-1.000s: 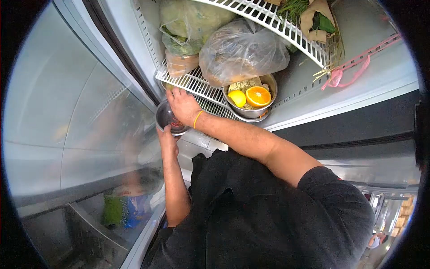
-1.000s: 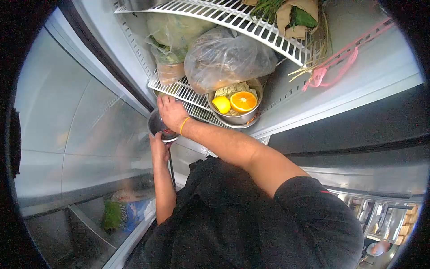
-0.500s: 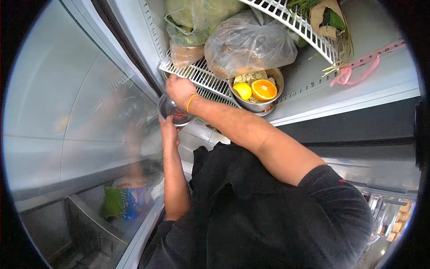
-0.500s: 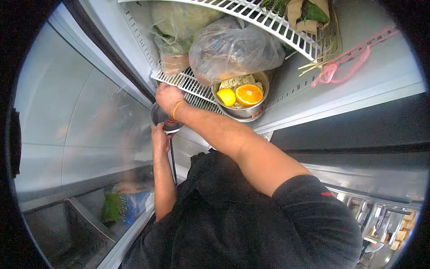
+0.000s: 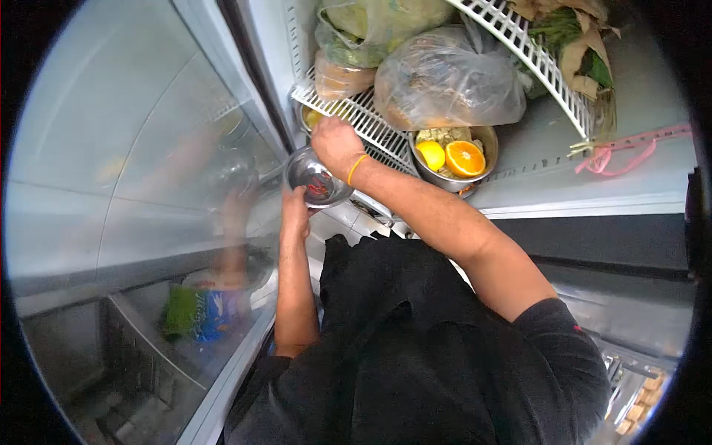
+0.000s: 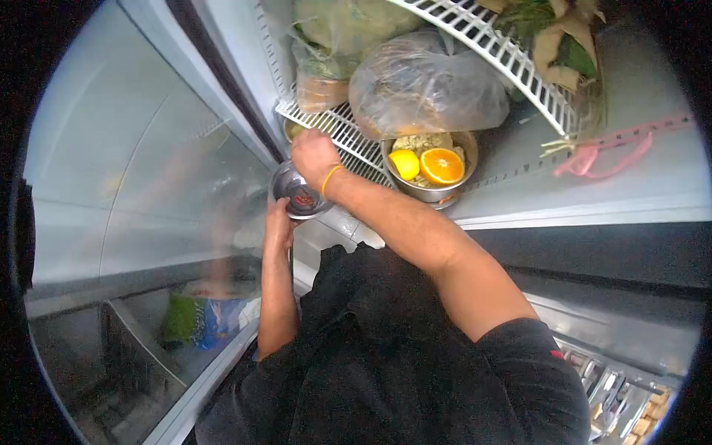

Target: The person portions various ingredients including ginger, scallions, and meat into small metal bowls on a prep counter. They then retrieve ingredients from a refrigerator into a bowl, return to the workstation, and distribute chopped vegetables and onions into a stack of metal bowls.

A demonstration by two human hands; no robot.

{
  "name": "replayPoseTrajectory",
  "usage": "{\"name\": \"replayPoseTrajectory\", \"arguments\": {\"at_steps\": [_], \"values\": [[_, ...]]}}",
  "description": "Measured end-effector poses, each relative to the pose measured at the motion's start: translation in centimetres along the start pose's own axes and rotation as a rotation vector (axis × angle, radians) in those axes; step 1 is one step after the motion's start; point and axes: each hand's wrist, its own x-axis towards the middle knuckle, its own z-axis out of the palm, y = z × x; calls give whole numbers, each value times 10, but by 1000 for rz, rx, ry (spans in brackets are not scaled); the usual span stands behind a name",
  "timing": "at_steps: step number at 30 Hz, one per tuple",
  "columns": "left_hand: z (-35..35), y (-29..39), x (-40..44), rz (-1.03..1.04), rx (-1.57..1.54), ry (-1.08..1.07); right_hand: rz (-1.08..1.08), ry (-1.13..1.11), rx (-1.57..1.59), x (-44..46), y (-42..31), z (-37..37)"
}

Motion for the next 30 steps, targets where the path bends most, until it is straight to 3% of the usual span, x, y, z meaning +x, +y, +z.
{"name": "replayPoseTrajectory", "arguments": {"at_steps": [4,9,11,15,18,22,25,29,30], "values": [[-7,-6,6,10,-40,-28,-7,-197,-38,11,-10,-2],[-11,0,6,37,20,-3,272,-182,-72,26,-40,1],[-10,1,5,50,24,20,315,-324,61,38,-34,4],[-12,-6,8,37,-52,39,369,-346,310,50,-23,15],[-16,-8,9,32,-59,12,345,-580,492,53,-10,-4],[-15,-1,6,-10,-86,7,414,-526,525,52,-12,11],[-15,-1,4,2,-92,3,604,-394,580,49,-20,17],[-19,-5,11,-33,-54,8,228,-784,421,59,-5,0],[-15,-4,9,-27,-63,10,360,-689,500,58,-9,17]]}}
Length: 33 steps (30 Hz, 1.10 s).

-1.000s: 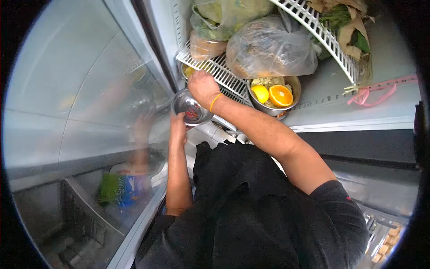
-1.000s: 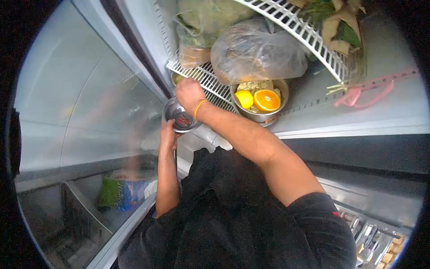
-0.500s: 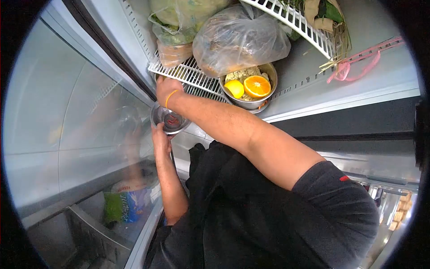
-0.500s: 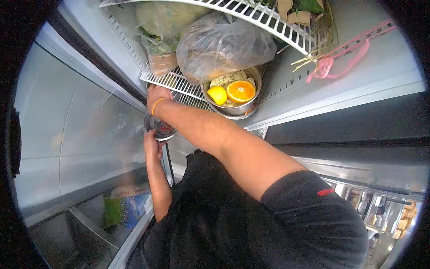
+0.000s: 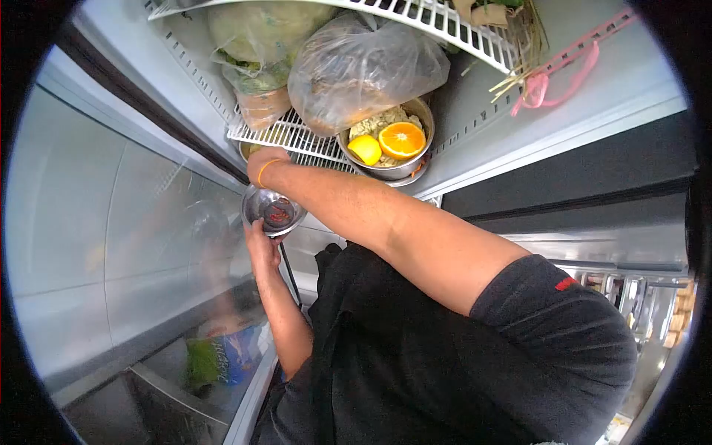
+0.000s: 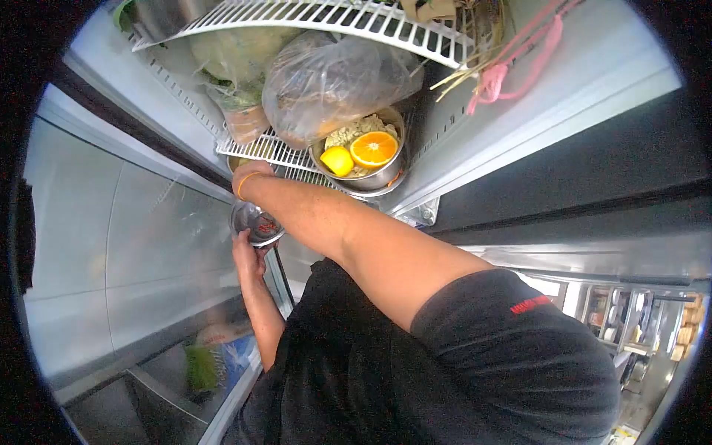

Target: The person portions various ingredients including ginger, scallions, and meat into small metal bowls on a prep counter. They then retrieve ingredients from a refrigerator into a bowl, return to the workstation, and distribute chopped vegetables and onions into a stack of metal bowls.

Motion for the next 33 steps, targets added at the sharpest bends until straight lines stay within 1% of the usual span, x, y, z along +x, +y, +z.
{"name": "replayPoseTrajectory", "arguments": {"at_steps": [2,3,6,9,12,13,16,18,24,25,26,28,29,31,32,33], "values": [[1,1,0,17,-21,8,128,200,250,-1,-1,11],[2,1,0,26,-23,5,113,229,292,0,2,16],[1,1,0,30,-31,-6,47,146,255,-11,4,8],[6,9,-8,8,-41,-22,-55,486,268,-10,5,26],[11,7,-13,3,-88,-7,-191,521,162,-13,14,30],[12,6,-12,-4,-91,-12,-200,520,145,-17,15,30],[14,5,-11,-25,-105,-26,-228,540,210,-23,19,26],[17,6,-13,-43,-121,-31,-256,593,238,-26,20,28],[20,9,-18,-15,-128,-41,-337,665,286,-32,25,36],[20,9,-18,-20,-127,-38,-355,652,278,-32,27,35],[21,8,-18,-26,-123,-42,-325,615,273,-37,25,32],[23,6,-17,-39,-118,-35,-367,643,264,-23,29,39],[25,6,-19,-34,-111,-68,-331,635,354,-22,29,40],[24,-7,-9,-11,-100,-83,-377,690,314,-31,32,46],[21,-19,1,3,-90,-73,-459,764,193,-48,30,34],[22,-21,5,-17,-81,-71,-494,769,195,-56,28,29]]}}
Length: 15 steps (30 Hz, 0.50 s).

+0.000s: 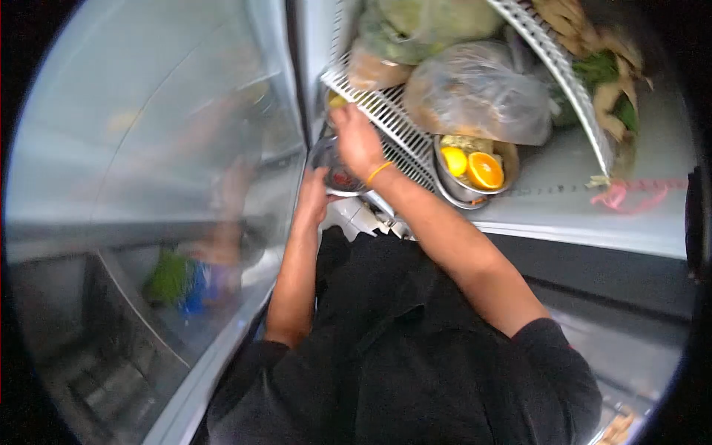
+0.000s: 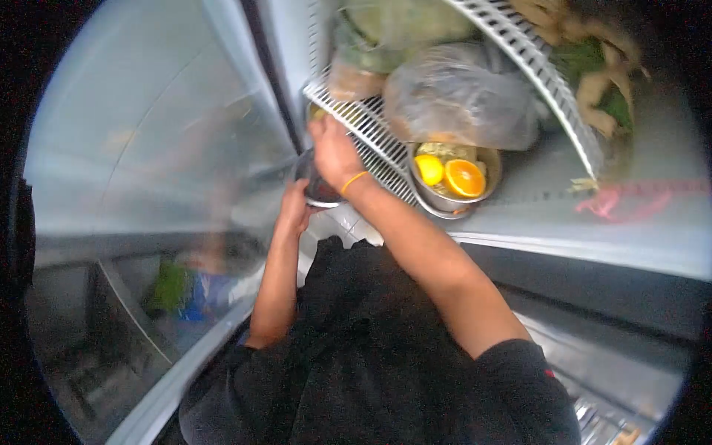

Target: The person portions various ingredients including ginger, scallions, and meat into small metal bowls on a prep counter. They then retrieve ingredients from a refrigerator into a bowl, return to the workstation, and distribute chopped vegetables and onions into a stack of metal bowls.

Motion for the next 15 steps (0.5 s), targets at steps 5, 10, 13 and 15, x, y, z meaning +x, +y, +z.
{"name": "replayPoseTrajectory", "arguments": {"at_steps": [5,10,13,15], "values": [[15,6,-11,11,-8,13,-28,-297,166,-12,-5,-26],[11,-1,-12,150,11,-1,42,-365,71,-19,12,-18],[5,-10,-5,215,59,-2,188,-273,20,-17,6,-26],[2,-15,-2,211,43,-4,178,-206,-16,-16,7,-26]]}}
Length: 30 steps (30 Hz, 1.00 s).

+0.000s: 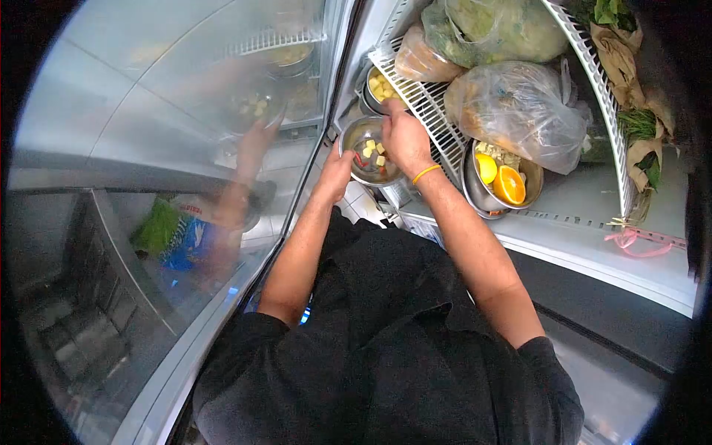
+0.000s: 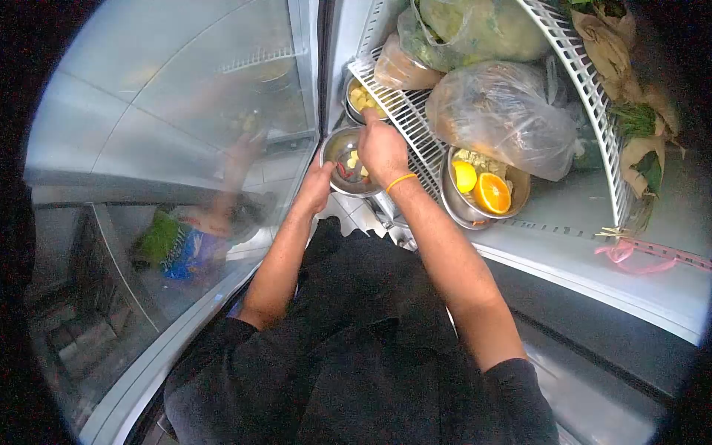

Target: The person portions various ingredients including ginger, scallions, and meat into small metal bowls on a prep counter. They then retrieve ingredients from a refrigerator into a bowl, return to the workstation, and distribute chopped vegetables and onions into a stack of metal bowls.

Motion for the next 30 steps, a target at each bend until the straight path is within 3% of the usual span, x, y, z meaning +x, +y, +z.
{"name": "replayPoseTrajectory", "arguments": {"at_steps": [9,16,22,24,26,27,28,29,30], "values": [[1,19,-8,-23,39,23,-40,13,-33,4,1,8],[-11,-15,31,16,-3,52,38,-73,-133,33,9,31],[20,34,52,7,-23,89,165,-31,-212,56,4,40],[21,44,54,19,35,59,156,-170,-234,55,-3,28],[2,25,69,63,120,7,53,-150,-222,41,-7,20],[-5,18,67,66,29,27,-40,46,-184,26,-6,33],[-7,19,62,89,-62,-65,-127,21,-176,22,10,61],[-4,37,36,-103,-15,81,-280,-131,-239,-3,-2,38],[-19,23,36,-29,-44,13,-51,-264,98,-24,-19,12]]}}
